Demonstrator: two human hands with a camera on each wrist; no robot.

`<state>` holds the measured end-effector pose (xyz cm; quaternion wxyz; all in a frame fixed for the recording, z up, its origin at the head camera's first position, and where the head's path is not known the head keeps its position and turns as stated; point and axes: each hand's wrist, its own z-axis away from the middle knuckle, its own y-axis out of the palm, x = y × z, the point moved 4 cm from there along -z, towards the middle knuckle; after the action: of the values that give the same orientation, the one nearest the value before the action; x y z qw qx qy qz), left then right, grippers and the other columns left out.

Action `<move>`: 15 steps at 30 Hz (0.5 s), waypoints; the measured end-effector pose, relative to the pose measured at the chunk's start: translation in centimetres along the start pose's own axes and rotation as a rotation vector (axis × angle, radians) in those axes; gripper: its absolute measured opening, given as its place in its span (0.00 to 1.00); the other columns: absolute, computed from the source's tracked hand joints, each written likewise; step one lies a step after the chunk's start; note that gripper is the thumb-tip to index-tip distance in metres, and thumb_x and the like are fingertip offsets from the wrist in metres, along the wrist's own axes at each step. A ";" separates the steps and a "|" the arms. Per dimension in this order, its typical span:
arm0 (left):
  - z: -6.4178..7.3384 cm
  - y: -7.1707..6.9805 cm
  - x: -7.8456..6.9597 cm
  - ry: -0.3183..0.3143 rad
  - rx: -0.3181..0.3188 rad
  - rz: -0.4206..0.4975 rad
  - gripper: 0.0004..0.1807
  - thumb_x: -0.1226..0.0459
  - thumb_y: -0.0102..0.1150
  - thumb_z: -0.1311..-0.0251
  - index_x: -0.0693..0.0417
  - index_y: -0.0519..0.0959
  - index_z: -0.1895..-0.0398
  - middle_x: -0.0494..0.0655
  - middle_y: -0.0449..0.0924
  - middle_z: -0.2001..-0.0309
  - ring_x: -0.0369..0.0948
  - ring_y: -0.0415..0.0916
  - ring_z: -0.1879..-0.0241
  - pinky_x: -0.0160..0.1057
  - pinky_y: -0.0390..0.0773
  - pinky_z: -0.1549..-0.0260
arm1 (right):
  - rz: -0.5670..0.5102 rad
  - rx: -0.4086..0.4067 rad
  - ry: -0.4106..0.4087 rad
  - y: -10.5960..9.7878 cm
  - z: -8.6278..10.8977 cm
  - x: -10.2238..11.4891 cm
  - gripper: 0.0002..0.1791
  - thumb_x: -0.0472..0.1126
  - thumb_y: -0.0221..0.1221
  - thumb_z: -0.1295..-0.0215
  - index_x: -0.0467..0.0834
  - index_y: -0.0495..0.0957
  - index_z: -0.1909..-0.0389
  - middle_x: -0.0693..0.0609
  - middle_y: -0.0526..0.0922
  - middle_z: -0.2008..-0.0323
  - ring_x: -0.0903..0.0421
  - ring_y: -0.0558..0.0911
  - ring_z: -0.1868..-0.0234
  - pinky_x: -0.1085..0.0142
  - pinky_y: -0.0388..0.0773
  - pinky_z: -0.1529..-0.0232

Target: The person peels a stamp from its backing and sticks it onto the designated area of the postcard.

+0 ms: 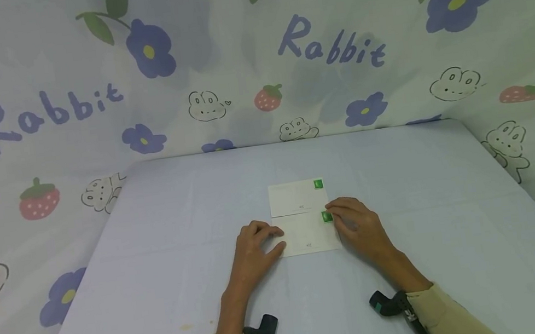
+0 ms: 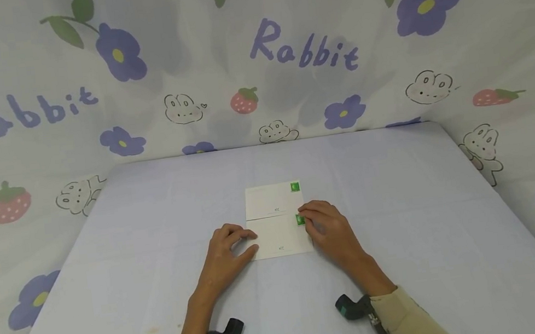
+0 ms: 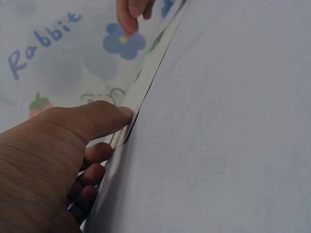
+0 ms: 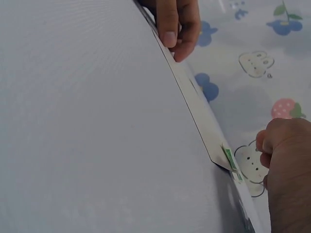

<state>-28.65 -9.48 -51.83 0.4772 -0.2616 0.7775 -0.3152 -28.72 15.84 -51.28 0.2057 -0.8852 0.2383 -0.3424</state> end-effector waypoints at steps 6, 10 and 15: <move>-0.1 0.2 -0.2 -0.008 0.008 0.003 0.12 0.62 0.76 0.47 0.45 0.86 0.59 0.41 0.75 0.57 0.42 0.69 0.57 0.44 0.71 0.55 | 0.024 0.054 0.011 0.2 0.4 -0.6 0.12 0.24 0.66 0.43 0.37 0.87 0.60 0.48 0.84 0.53 0.50 0.80 0.46 0.73 0.71 0.41; -0.2 0.3 -0.3 -0.007 0.013 0.009 0.12 0.62 0.76 0.47 0.46 0.86 0.59 0.41 0.75 0.58 0.43 0.69 0.57 0.44 0.71 0.55 | 0.042 0.060 -0.012 0.3 0.5 -0.8 0.12 0.24 0.68 0.46 0.38 0.87 0.61 0.48 0.85 0.54 0.49 0.81 0.48 0.66 0.75 0.44; -0.3 0.3 -0.3 -0.002 0.010 0.000 0.12 0.62 0.76 0.47 0.45 0.86 0.60 0.41 0.75 0.58 0.43 0.69 0.57 0.45 0.71 0.55 | 0.051 0.088 -0.020 0.6 0.7 -1.1 0.14 0.23 0.70 0.48 0.37 0.87 0.61 0.49 0.86 0.56 0.50 0.82 0.49 0.64 0.76 0.46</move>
<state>-28.80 -9.02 -51.81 0.4792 -0.2595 0.7754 -0.3190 -29.09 16.13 -52.63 0.2555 -0.8724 0.2434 -0.3382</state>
